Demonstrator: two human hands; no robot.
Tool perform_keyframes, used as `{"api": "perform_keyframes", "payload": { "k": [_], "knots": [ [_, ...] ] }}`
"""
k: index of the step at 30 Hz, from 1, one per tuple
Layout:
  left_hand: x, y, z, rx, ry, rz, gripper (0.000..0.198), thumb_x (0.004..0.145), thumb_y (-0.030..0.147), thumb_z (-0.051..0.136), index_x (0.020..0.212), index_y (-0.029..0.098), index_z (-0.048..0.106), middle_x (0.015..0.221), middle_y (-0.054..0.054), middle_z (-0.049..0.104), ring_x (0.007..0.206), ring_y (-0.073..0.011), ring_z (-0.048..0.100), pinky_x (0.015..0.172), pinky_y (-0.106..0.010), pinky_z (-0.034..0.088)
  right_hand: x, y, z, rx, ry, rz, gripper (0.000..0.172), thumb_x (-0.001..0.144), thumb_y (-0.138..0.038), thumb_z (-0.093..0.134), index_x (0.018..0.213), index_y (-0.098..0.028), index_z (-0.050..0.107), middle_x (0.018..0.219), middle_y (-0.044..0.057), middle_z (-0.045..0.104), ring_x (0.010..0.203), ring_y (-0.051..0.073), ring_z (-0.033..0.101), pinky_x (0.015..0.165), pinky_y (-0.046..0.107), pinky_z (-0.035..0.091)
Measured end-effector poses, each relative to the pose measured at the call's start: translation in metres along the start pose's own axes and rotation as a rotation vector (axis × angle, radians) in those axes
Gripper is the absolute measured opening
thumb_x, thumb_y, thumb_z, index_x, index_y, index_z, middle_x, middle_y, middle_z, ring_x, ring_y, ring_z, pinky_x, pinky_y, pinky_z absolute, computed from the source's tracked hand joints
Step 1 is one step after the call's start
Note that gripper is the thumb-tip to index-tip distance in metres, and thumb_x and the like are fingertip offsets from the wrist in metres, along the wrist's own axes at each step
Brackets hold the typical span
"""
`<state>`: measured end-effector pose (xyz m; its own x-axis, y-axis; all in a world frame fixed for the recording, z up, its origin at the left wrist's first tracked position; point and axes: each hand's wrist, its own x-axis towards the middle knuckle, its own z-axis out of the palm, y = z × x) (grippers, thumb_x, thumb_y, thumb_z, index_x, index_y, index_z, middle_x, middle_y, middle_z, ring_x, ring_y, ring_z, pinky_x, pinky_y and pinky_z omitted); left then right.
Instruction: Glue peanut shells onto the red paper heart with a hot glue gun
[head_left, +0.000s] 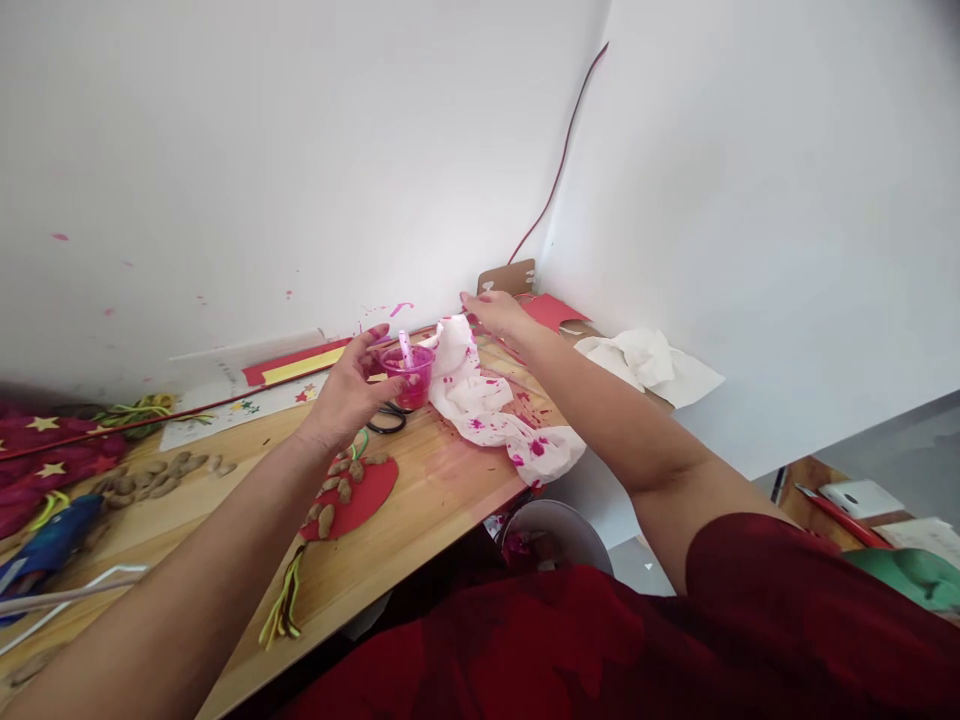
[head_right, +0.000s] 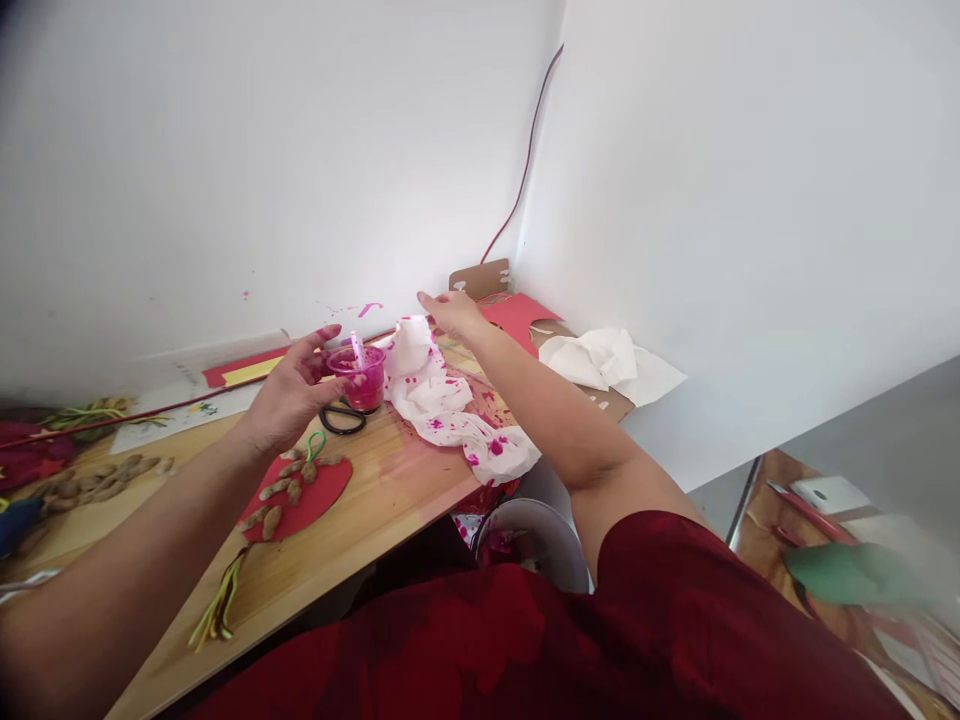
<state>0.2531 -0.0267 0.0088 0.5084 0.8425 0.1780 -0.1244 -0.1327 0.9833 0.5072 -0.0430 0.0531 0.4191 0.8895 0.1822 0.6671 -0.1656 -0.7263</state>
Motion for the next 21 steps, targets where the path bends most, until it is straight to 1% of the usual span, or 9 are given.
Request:
{"api": "perform_keyframes", "payload": {
  "k": [4, 5, 7, 9, 11, 13, 15, 17, 21],
  "knots": [
    [0.001, -0.002, -0.004, 0.006, 0.004, 0.012, 0.094, 0.055, 0.022, 0.086, 0.141, 0.017, 0.048, 0.114, -0.01, 0.07, 0.112, -0.0274, 0.066, 0.098, -0.046, 0.054, -0.007, 0.004, -0.003, 0.116, 0.145, -0.118, 0.035, 0.099, -0.043, 0.049, 0.105, -0.015, 0.069, 0.105, 0.008, 0.075, 0.091, 0.017, 0.071, 0.079, 0.028, 0.054],
    [0.002, -0.003, -0.004, 0.01, 0.006, 0.014, 0.094, 0.055, 0.022, 0.086, 0.14, 0.017, 0.048, 0.114, -0.01, 0.07, 0.112, -0.0272, 0.066, 0.098, -0.046, 0.054, -0.012, 0.004, -0.005, 0.127, 0.112, -0.179, 0.034, 0.099, -0.044, 0.051, 0.104, -0.016, 0.07, 0.104, 0.007, 0.075, 0.092, 0.017, 0.071, 0.082, 0.028, 0.054],
    [0.002, -0.003, -0.003, 0.01, 0.008, 0.014, 0.093, 0.055, 0.023, 0.086, 0.14, 0.017, 0.049, 0.112, -0.009, 0.07, 0.111, -0.0269, 0.066, 0.098, -0.046, 0.054, -0.024, 0.003, -0.006, 0.055, -0.059, -0.277, 0.031, 0.098, -0.041, 0.053, 0.101, -0.016, 0.072, 0.103, 0.007, 0.077, 0.095, 0.018, 0.072, 0.086, 0.029, 0.054],
    [0.003, -0.002, -0.001, -0.001, 0.005, 0.006, 0.094, 0.055, 0.024, 0.087, 0.141, 0.017, 0.048, 0.114, -0.01, 0.07, 0.112, -0.027, 0.066, 0.098, -0.045, 0.054, -0.034, 0.004, 0.002, -0.144, -0.254, -0.303, 0.028, 0.095, -0.031, 0.058, 0.115, -0.017, 0.072, 0.118, 0.008, 0.075, 0.106, 0.019, 0.071, 0.093, 0.03, 0.053],
    [0.002, -0.001, 0.001, -0.006, 0.001, -0.005, 0.096, 0.055, 0.025, 0.088, 0.142, 0.016, 0.047, 0.116, -0.012, 0.07, 0.114, -0.0277, 0.065, 0.097, -0.045, 0.055, -0.039, 0.005, 0.016, -0.346, -0.371, -0.275, 0.046, 0.09, -0.022, 0.064, 0.135, -0.018, 0.063, 0.136, 0.01, 0.068, 0.119, 0.022, 0.067, 0.098, 0.031, 0.052],
    [0.002, 0.0, 0.0, 0.002, -0.003, -0.011, 0.098, 0.055, 0.026, 0.088, 0.143, 0.016, 0.047, 0.118, -0.013, 0.069, 0.116, -0.0287, 0.065, 0.097, -0.046, 0.055, -0.039, 0.008, 0.033, -0.458, -0.41, -0.239, 0.066, 0.084, -0.016, 0.069, 0.148, -0.019, 0.052, 0.144, 0.013, 0.062, 0.126, 0.026, 0.064, 0.1, 0.034, 0.051],
    [0.001, 0.0, -0.002, 0.019, -0.005, 0.0, 0.096, 0.055, 0.025, 0.087, 0.143, 0.017, 0.047, 0.118, -0.012, 0.07, 0.116, -0.029, 0.065, 0.098, -0.047, 0.055, -0.038, 0.011, 0.046, -0.49, -0.405, -0.222, 0.073, 0.081, -0.012, 0.071, 0.15, -0.018, 0.049, 0.144, 0.016, 0.062, 0.127, 0.03, 0.063, 0.101, 0.037, 0.051],
    [0.001, 0.0, -0.005, 0.032, -0.006, 0.015, 0.094, 0.057, 0.023, 0.086, 0.143, 0.018, 0.048, 0.115, -0.011, 0.071, 0.114, -0.0284, 0.066, 0.098, -0.048, 0.055, -0.038, 0.013, 0.055, -0.512, -0.397, -0.216, 0.071, 0.081, -0.012, 0.07, 0.149, -0.016, 0.05, 0.142, 0.018, 0.063, 0.125, 0.031, 0.064, 0.099, 0.037, 0.051],
    [0.001, -0.005, -0.009, 0.044, 0.002, 0.025, 0.092, 0.059, 0.02, 0.084, 0.143, 0.018, 0.049, 0.115, -0.01, 0.071, 0.115, -0.0276, 0.066, 0.1, -0.048, 0.054, -0.039, 0.018, 0.061, -0.527, -0.376, -0.191, 0.053, 0.084, -0.016, 0.069, 0.137, -0.014, 0.061, 0.129, 0.018, 0.071, 0.116, 0.031, 0.068, 0.094, 0.035, 0.051]
  ]
}}
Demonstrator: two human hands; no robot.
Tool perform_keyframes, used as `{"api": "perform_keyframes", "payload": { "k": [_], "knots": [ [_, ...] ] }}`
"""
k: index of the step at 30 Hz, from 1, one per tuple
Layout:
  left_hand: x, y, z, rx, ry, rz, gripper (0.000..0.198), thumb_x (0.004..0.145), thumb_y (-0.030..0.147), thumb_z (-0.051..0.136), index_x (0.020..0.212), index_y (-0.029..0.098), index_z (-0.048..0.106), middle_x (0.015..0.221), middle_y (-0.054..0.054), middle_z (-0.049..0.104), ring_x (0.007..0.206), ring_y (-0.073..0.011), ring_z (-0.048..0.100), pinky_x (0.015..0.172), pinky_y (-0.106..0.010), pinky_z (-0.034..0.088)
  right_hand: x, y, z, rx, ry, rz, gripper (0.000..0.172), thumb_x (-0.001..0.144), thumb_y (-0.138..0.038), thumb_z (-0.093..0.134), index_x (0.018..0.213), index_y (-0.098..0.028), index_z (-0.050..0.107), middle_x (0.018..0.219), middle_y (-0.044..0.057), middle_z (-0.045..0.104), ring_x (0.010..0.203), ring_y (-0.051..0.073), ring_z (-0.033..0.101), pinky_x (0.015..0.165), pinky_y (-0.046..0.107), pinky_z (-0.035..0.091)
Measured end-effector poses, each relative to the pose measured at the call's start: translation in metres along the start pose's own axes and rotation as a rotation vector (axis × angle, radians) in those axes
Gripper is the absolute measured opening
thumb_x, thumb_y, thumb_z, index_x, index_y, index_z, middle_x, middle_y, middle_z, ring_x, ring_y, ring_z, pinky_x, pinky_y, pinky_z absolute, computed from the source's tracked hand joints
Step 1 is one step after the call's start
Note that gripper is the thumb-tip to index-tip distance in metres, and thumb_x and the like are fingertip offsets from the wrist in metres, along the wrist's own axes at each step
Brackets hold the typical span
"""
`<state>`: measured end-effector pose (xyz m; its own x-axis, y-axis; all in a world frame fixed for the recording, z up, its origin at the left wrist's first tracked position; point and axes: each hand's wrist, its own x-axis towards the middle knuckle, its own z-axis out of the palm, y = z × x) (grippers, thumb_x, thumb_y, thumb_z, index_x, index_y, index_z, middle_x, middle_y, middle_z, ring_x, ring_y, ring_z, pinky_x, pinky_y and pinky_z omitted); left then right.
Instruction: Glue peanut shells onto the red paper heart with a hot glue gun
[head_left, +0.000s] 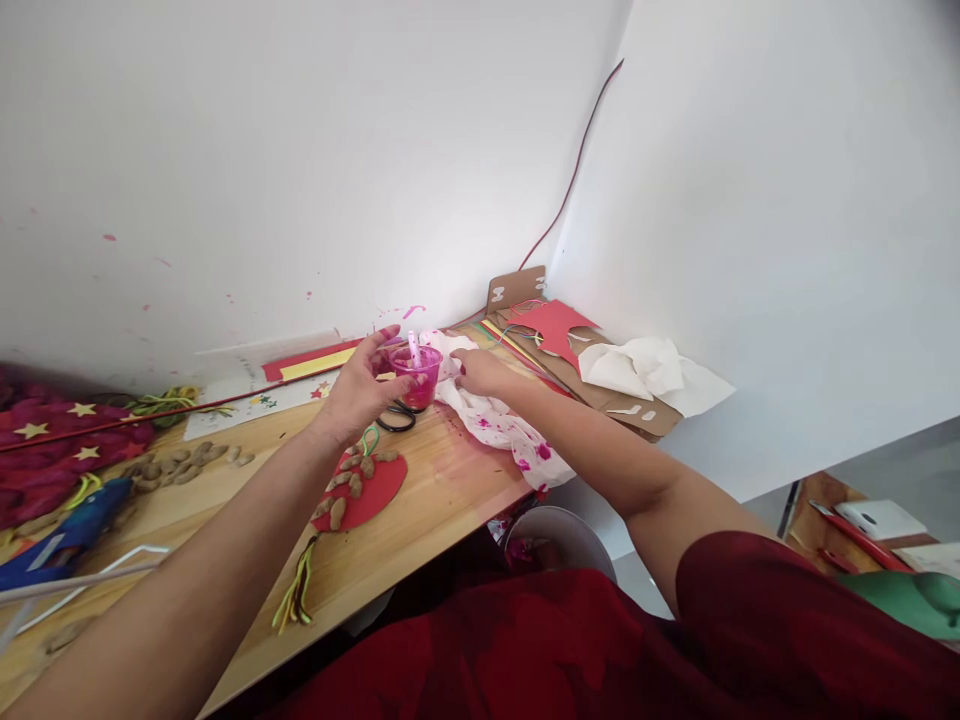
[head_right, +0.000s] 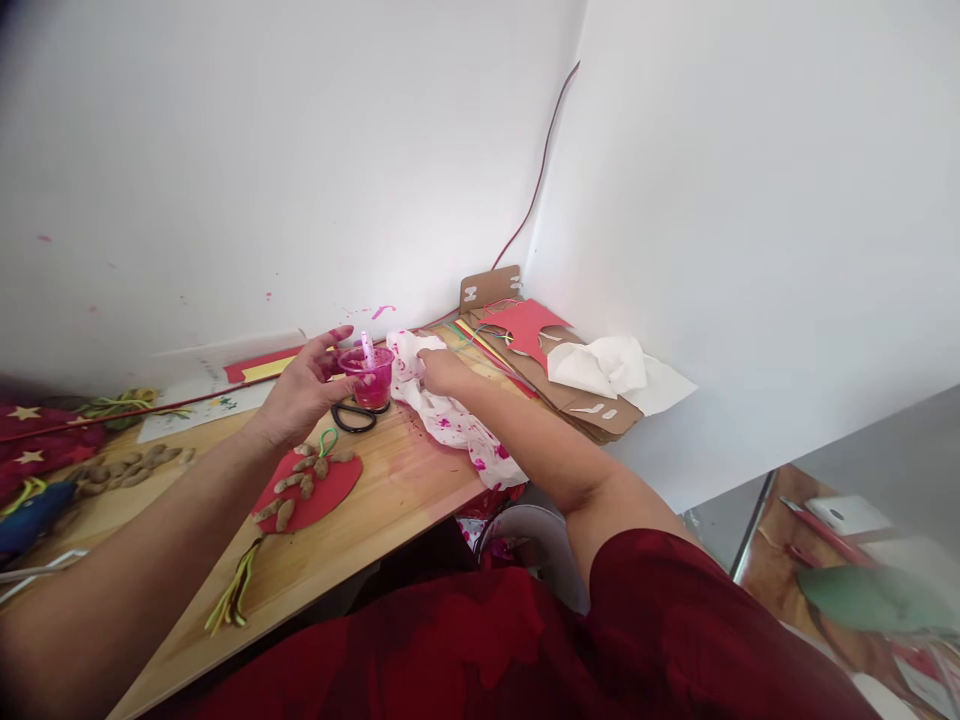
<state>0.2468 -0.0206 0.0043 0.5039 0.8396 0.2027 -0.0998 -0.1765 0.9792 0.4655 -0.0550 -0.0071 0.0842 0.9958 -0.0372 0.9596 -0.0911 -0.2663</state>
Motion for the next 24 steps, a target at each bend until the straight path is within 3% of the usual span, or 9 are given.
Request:
{"api": "perform_keyframes", "payload": {
  "k": [4, 7, 9, 13, 18, 21, 24],
  "knots": [
    [0.002, -0.002, 0.001, 0.007, 0.004, -0.01, 0.095, 0.057, 0.021, 0.085, 0.144, 0.018, 0.048, 0.115, -0.01, 0.07, 0.114, -0.0277, 0.065, 0.1, -0.048, 0.053, 0.005, 0.006, 0.001, 0.03, 0.025, 0.044, 0.032, 0.089, -0.027, 0.067, 0.119, -0.016, 0.073, 0.121, 0.013, 0.075, 0.11, 0.024, 0.069, 0.09, 0.029, 0.05],
    [0.005, 0.0, 0.003, 0.014, 0.007, -0.017, 0.098, 0.056, 0.022, 0.086, 0.146, 0.018, 0.047, 0.115, -0.01, 0.069, 0.113, -0.0278, 0.065, 0.098, -0.048, 0.054, 0.014, 0.011, 0.0, 0.05, 0.065, 0.082, 0.039, 0.094, -0.034, 0.062, 0.128, -0.017, 0.069, 0.123, 0.012, 0.073, 0.106, 0.023, 0.069, 0.087, 0.029, 0.05],
    [0.006, 0.002, 0.004, 0.022, 0.014, -0.009, 0.099, 0.056, 0.023, 0.086, 0.146, 0.017, 0.046, 0.113, -0.01, 0.069, 0.112, -0.0276, 0.065, 0.097, -0.048, 0.054, 0.021, 0.011, 0.0, 0.052, 0.083, 0.078, 0.043, 0.089, -0.03, 0.068, 0.131, -0.017, 0.068, 0.123, 0.012, 0.073, 0.105, 0.024, 0.068, 0.085, 0.03, 0.05],
    [0.006, 0.005, 0.006, 0.016, 0.031, -0.011, 0.101, 0.055, 0.023, 0.086, 0.146, 0.016, 0.045, 0.111, -0.01, 0.069, 0.108, -0.0267, 0.065, 0.097, -0.049, 0.054, 0.026, 0.009, -0.004, 0.072, 0.12, 0.012, 0.018, 0.084, -0.022, 0.068, 0.098, -0.016, 0.078, 0.108, 0.013, 0.076, 0.101, 0.025, 0.067, 0.085, 0.03, 0.047],
    [0.006, 0.005, 0.012, -0.023, -0.001, -0.014, 0.103, 0.053, 0.024, 0.087, 0.147, 0.016, 0.043, 0.116, -0.012, 0.068, 0.112, -0.0275, 0.065, 0.101, -0.051, 0.052, 0.014, 0.011, -0.034, 0.184, 0.212, -0.054, 0.012, 0.077, -0.018, 0.065, 0.085, -0.016, 0.074, 0.094, 0.008, 0.074, 0.095, 0.023, 0.062, 0.086, 0.031, 0.043],
    [0.007, 0.003, 0.02, -0.055, -0.029, -0.014, 0.102, 0.053, 0.021, 0.086, 0.145, 0.015, 0.043, 0.121, -0.013, 0.068, 0.115, -0.0276, 0.064, 0.104, -0.05, 0.051, 0.001, 0.015, -0.05, 0.313, 0.209, -0.063, 0.009, 0.076, -0.021, 0.062, 0.081, -0.017, 0.069, 0.084, 0.002, 0.069, 0.085, 0.019, 0.059, 0.078, 0.028, 0.044],
    [0.008, 0.002, 0.029, -0.059, -0.033, -0.005, 0.098, 0.053, 0.021, 0.086, 0.143, 0.015, 0.045, 0.125, -0.014, 0.067, 0.117, -0.0268, 0.064, 0.104, -0.047, 0.051, -0.013, 0.015, -0.053, 0.477, 0.176, -0.05, 0.019, 0.083, -0.028, 0.053, 0.09, -0.017, 0.067, 0.081, 0.0, 0.065, 0.075, 0.016, 0.058, 0.066, 0.025, 0.044]
  ]
}}
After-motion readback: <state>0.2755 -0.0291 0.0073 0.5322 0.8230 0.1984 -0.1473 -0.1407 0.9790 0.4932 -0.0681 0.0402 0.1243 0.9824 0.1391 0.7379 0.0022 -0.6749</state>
